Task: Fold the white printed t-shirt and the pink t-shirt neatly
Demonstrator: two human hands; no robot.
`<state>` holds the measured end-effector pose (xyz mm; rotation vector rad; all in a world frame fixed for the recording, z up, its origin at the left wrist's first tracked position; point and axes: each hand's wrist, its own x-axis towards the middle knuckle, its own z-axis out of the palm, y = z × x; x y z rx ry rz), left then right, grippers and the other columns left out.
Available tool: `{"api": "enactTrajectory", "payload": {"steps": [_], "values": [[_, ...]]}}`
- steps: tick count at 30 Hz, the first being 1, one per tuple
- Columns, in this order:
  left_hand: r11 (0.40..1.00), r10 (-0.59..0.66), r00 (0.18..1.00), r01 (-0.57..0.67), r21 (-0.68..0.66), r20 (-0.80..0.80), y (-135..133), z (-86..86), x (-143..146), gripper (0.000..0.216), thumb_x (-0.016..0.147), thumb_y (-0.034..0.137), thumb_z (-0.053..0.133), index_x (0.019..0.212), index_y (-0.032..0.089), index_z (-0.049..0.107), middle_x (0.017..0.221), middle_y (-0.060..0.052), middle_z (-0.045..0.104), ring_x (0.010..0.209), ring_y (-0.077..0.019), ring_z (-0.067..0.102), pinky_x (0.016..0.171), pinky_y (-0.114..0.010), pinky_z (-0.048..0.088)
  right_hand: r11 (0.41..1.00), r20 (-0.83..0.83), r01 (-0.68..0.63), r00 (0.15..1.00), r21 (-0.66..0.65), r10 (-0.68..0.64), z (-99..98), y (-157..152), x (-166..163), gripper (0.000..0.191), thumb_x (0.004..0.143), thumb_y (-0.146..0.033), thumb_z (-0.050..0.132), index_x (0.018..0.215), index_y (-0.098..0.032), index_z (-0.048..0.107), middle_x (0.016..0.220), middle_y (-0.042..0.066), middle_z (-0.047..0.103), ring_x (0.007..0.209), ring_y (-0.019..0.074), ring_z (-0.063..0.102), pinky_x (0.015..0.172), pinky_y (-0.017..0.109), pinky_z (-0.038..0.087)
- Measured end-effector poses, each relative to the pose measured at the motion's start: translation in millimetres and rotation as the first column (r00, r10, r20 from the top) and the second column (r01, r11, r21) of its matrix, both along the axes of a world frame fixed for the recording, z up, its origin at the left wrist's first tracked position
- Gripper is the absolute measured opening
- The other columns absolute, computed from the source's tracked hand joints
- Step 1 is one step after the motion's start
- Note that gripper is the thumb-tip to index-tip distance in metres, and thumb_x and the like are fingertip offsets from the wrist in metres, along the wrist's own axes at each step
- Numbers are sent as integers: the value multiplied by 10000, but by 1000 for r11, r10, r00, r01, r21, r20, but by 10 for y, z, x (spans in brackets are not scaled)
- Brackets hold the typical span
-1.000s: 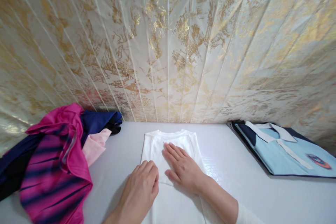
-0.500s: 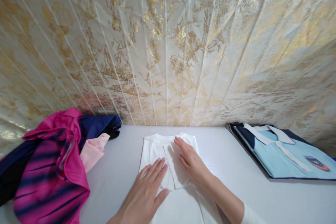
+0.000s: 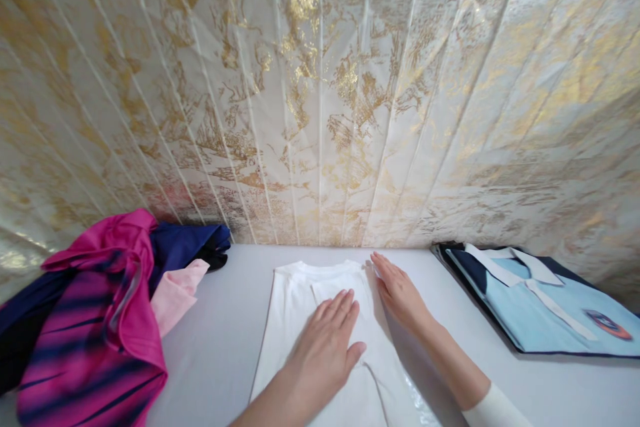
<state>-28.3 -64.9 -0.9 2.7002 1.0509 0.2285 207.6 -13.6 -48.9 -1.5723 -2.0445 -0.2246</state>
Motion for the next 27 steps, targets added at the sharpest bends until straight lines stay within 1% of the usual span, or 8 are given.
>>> {"api": "enactTrajectory", "payload": {"steps": [4, 8, 11, 13, 15, 19, 22, 27], "values": [[1000, 11, 999, -11, 2, 50, 28, -82, 114, 582, 986, 442, 407, 1463, 117, 331, 1546, -127, 207, 1434, -249, 185, 1155, -455, 242, 999, 23, -34, 999, -15, 34, 32, -47, -85, 532, 862, -77, 311, 1376, -76, 450, 1418, 173, 479, 1329, 248, 427, 1066, 467, 389], [997, 43, 999, -45, 64, 28, 168, -39, -34, 518, 981, 332, 419, 1443, 105, 357, 1537, -129, 253, 1424, -244, 222, 1142, -449, 271, 992, 51, -85, 995, -96, 90, 98, -171, -394, 539, 890, -96, 304, 1417, -101, 414, 1480, 152, 396, 1380, 232, 345, 1098, 455, 346], [969, 192, 981, -191, 155, 11, 343, -55, -240, 511, 975, 309, 419, 1429, 79, 368, 1519, -162, 291, 1413, -258, 256, 1126, -453, 293, 980, 77, -43, 995, -193, 58, 111, -256, -589, 512, 944, -232, 354, 1432, -85, 399, 1505, 157, 344, 1405, 251, 292, 1119, 453, 309], [943, 274, 962, -269, 194, 2, 431, -109, -351, 551, 968, 361, 440, 1423, 57, 369, 1504, -192, 311, 1405, -278, 273, 1114, -459, 306, 962, 109, 23, 994, -271, 6, 110, -293, -668, 572, 951, -369, 410, 1432, -59, 396, 1514, 166, 316, 1416, 286, 254, 1129, 459, 282], [928, 308, 951, -300, 222, -3, 473, -167, -411, 596, 960, 416, 451, 1426, 55, 365, 1504, -202, 305, 1407, -290, 263, 1114, -467, 296, 943, 136, 80, 990, -323, -37, 112, -315, -710, 641, 945, -454, 425, 1445, -56, 376, 1529, 159, 280, 1427, 313, 208, 1137, 469, 252], [924, 307, 952, -296, 244, -9, 492, -207, -426, 607, 942, 471, 467, 1418, 102, 392, 1517, -188, 286, 1415, -299, 240, 1103, -480, 288, 926, 157, 122, 985, -356, -70, 132, -322, -735, 674, 951, -501, 395, 1466, -70, 341, 1548, 132, 231, 1435, 333, 157, 1133, 482, 237], [928, 292, 957, -285, 238, 9, 538, -204, -426, 571, 955, 469, 445, 1406, 122, 401, 1501, -174, 337, 1401, -277, 290, 1084, -457, 315, 927, 155, 117, 986, -356, -65, 144, -289, -723, 688, 946, -517, 399, 1466, -70, 341, 1549, 131, 227, 1435, 335, 156, 1126, 494, 245], [923, 272, 960, -282, 262, 73, 657, -222, -416, 576, 974, 408, 427, 1425, 60, 342, 1489, -192, 354, 1397, -268, 300, 1091, -456, 312, 948, 123, 72, 992, -310, -35, 148, -171, -614, 641, 955, -507, 395, 1444, -93, 387, 1538, 139, 269, 1426, 310, 214, 1119, 480, 272]]}}
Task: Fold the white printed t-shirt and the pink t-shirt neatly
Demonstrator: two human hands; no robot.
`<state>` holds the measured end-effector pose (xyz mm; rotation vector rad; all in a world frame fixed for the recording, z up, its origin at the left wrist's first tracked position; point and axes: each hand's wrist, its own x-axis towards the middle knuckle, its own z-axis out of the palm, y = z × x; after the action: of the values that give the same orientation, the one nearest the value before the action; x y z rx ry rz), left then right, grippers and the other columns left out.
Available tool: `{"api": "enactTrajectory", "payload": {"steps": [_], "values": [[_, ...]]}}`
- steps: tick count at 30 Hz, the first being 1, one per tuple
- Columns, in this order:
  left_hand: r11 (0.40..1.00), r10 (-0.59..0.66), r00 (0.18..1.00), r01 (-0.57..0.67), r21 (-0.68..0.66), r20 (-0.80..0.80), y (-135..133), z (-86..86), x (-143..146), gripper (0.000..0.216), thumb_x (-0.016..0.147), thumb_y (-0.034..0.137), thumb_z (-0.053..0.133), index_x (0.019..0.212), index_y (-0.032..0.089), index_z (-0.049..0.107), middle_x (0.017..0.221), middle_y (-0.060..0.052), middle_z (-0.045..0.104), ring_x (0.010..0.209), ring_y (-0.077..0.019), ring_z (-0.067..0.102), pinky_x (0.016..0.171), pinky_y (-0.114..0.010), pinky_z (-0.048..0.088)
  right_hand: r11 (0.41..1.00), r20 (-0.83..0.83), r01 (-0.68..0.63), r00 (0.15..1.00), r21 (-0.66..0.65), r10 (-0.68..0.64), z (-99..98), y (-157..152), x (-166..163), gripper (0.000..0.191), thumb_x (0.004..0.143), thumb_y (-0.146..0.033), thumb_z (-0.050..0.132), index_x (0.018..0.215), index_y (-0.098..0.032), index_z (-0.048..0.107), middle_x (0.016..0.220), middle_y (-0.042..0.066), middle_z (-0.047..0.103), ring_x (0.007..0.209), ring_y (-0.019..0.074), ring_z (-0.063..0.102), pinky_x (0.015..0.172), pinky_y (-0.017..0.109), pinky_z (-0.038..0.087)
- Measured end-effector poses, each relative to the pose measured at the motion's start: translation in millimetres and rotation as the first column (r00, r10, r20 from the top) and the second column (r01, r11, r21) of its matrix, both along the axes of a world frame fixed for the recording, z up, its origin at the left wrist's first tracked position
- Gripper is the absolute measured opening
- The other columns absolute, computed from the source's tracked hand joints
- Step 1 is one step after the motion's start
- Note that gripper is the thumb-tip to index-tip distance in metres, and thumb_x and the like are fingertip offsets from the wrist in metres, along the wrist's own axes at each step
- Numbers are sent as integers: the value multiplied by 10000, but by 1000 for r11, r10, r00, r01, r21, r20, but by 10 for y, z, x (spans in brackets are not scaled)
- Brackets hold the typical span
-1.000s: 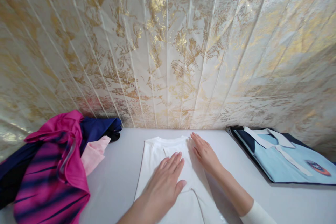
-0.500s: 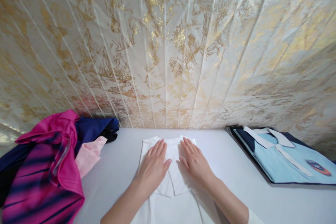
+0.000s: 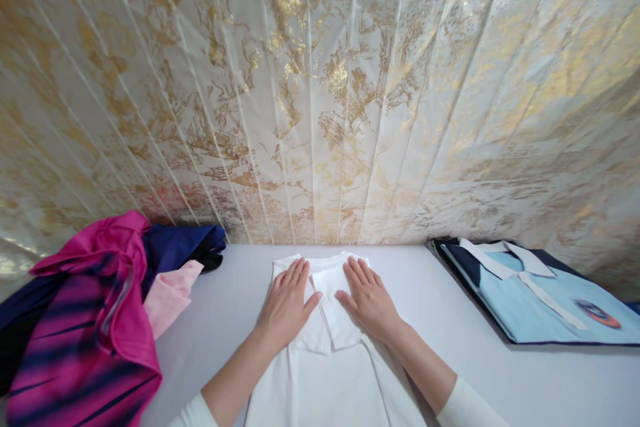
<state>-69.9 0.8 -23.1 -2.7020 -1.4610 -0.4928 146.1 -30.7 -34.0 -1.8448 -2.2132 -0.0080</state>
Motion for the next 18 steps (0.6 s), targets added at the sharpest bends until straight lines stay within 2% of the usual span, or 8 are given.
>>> {"api": "enactTrajectory", "payload": {"steps": [4, 7, 9, 11, 13, 16, 18], "values": [[998, -62, 993, 59, 29, 103, -28, 104, 60, 482, 991, 293, 371, 1430, 97, 344, 1483, -162, 380, 1390, -234, 320, 1094, -442, 324, 997, -33, -12, 999, 82, 15, 4, 46, 123, 504, 989, -380, 358, 1395, -99, 454, 1512, 164, 330, 1394, 280, 311, 1093, 452, 335], [977, -209, 970, 212, -9, 127, -224, 221, 174, 429, 980, 213, 367, 1406, 180, 409, 1485, -102, 396, 1393, -210, 316, 1109, -443, 308, 990, -44, -58, 997, 128, 64, -14, 47, 186, 472, 996, -315, 320, 1401, -108, 448, 1494, 162, 366, 1373, 265, 355, 1082, 444, 362], [926, -357, 927, 368, -90, 114, -409, 266, 271, 434, 975, 232, 409, 1409, 215, 415, 1495, -74, 384, 1395, -203, 313, 1112, -429, 307, 990, -27, -85, 996, 113, 89, -42, 50, 208, 472, 991, -293, 318, 1406, -106, 441, 1496, 161, 360, 1376, 264, 351, 1081, 450, 363], [868, -458, 883, 469, -161, 103, -581, 283, 351, 459, 964, 317, 475, 1409, 219, 422, 1521, -82, 330, 1407, -225, 285, 1115, -431, 299, 993, 9, -92, 996, 69, 92, -73, 57, 217, 486, 983, -287, 336, 1416, -86, 423, 1510, 163, 325, 1394, 268, 314, 1091, 453, 343], [848, -483, 871, 492, -196, 94, -700, 296, 393, 454, 948, 382, 518, 1368, 215, 476, 1536, -102, 290, 1413, -253, 266, 1119, -445, 284, 996, 40, -85, 996, 38, 83, -95, 63, 215, 502, 980, -295, 355, 1429, -75, 400, 1524, 158, 288, 1413, 268, 267, 1107, 452, 312], [854, -475, 878, 477, -209, 63, -784, 349, 395, 381, 942, 406, 539, 1263, 203, 571, 1529, -118, 303, 1409, -274, 272, 1119, -458, 274, 997, 60, -77, 995, 29, 75, -99, 69, 200, 516, 982, -321, 373, 1441, -86, 381, 1533, 149, 262, 1423, 260, 239, 1119, 442, 286], [837, -511, 858, 510, -199, 47, -818, 393, 394, 379, 948, 413, 529, 1260, 201, 567, 1528, -114, 307, 1412, -267, 269, 1121, -455, 269, 997, 74, -71, 995, 26, 69, -84, 69, 186, 529, 979, -337, 390, 1444, -86, 376, 1535, 146, 257, 1425, 260, 232, 1123, 437, 278]]}}
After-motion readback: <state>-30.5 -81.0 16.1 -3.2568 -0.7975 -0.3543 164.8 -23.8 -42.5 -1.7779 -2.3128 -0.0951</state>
